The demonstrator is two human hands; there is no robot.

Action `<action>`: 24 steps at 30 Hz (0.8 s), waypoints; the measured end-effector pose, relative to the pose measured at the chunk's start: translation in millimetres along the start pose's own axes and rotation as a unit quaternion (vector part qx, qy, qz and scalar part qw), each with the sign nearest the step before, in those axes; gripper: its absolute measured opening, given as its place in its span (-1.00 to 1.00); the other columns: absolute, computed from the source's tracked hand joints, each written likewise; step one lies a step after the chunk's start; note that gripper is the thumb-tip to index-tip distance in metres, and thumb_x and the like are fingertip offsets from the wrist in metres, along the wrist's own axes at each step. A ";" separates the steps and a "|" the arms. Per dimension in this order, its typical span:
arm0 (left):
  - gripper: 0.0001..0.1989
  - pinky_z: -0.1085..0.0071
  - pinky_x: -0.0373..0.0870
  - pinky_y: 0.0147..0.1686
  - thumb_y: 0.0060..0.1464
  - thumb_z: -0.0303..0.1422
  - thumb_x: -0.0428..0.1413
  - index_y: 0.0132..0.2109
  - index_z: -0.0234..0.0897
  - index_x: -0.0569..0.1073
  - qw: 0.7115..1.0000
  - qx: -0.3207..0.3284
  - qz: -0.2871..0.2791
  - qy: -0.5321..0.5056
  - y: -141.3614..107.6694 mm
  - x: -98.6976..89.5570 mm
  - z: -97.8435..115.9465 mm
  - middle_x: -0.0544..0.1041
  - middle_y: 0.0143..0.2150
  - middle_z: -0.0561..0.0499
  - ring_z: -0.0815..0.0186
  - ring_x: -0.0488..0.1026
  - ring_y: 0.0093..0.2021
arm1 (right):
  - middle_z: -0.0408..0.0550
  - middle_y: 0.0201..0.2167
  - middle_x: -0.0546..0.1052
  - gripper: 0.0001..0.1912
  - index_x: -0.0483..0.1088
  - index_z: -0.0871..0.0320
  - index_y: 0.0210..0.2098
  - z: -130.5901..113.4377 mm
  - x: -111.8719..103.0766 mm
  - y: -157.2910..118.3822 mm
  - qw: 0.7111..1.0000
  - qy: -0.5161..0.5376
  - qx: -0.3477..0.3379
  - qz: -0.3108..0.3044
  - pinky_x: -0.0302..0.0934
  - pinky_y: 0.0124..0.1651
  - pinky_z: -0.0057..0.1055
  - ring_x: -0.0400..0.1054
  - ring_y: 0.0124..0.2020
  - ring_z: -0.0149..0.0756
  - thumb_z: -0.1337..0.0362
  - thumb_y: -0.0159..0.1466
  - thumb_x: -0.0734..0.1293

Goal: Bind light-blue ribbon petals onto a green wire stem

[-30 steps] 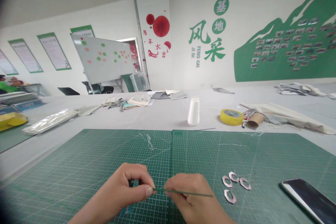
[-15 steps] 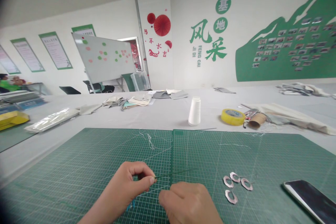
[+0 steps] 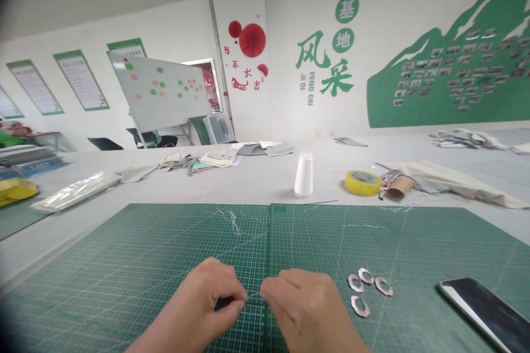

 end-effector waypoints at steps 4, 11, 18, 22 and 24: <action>-0.80 0.39 0.14 -0.28 -0.07 -0.59 0.04 -0.57 -0.29 0.38 0.997 0.064 -0.041 0.018 -2.3 2.1 7.1 0.38 -0.58 0.15 0.41 0.29 -0.48 | -0.22 -0.61 0.36 -0.63 0.37 0.14 -0.52 10.8 7.4 1.8 0.997 0.037 0.043 -0.052 0.03 -0.48 -0.45 0.28 -0.55 -0.41 0.30 0.39 0.15; -0.79 0.42 0.13 -0.23 -0.04 -0.62 0.11 -0.54 -0.28 0.42 0.991 0.091 -0.103 -0.004 -6.7 -0.6 15.8 0.36 -0.57 0.19 0.43 0.32 -0.43 | -0.23 -0.57 0.43 -0.69 0.40 0.14 -0.50 19.0 12.5 4.4 0.986 0.110 0.083 -0.092 0.10 -0.41 -0.49 0.32 -0.50 -0.41 0.31 0.36 0.22; -0.84 0.51 0.23 -0.28 -0.03 -0.57 0.17 -0.43 -0.25 0.60 0.976 0.007 -0.055 -0.208 -5.4 -12.0 5.2 0.48 -0.51 0.14 0.42 0.40 -0.39 | -0.21 -0.57 0.46 -0.70 0.42 0.15 -0.52 22.2 19.8 5.8 0.975 0.170 0.111 -0.094 0.14 -0.42 -0.50 0.33 -0.51 -0.40 0.31 0.33 0.23; -0.89 0.48 0.26 -0.35 -0.04 -0.47 0.16 -0.44 -0.28 0.59 0.957 -0.079 -0.017 -0.280 -4.6 -11.7 -11.2 0.49 -0.49 0.10 0.39 0.38 -0.42 | -0.21 -0.60 0.44 -0.69 0.40 0.14 -0.53 15.6 27.3 4.6 0.982 0.146 0.086 -0.085 0.11 -0.45 -0.52 0.31 -0.53 -0.40 0.32 0.32 0.20; -0.88 0.47 0.24 -0.39 -0.04 -0.45 0.14 -0.45 -0.30 0.57 0.942 -0.108 -0.012 -0.317 -3.5 -8.1 -17.5 0.46 -0.55 0.11 0.39 0.35 -0.46 | -0.21 -0.60 0.43 -0.66 0.38 0.14 -0.54 10.3 30.9 2.8 0.987 0.130 0.060 -0.076 0.10 -0.46 -0.52 0.30 -0.55 -0.41 0.33 0.34 0.17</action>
Point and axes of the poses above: each hand's wrist, its own y-axis towards the middle knuckle, its own x-axis out of the palm, z = x × y, the point moved 7 cm from there along y, towards the middle knuckle
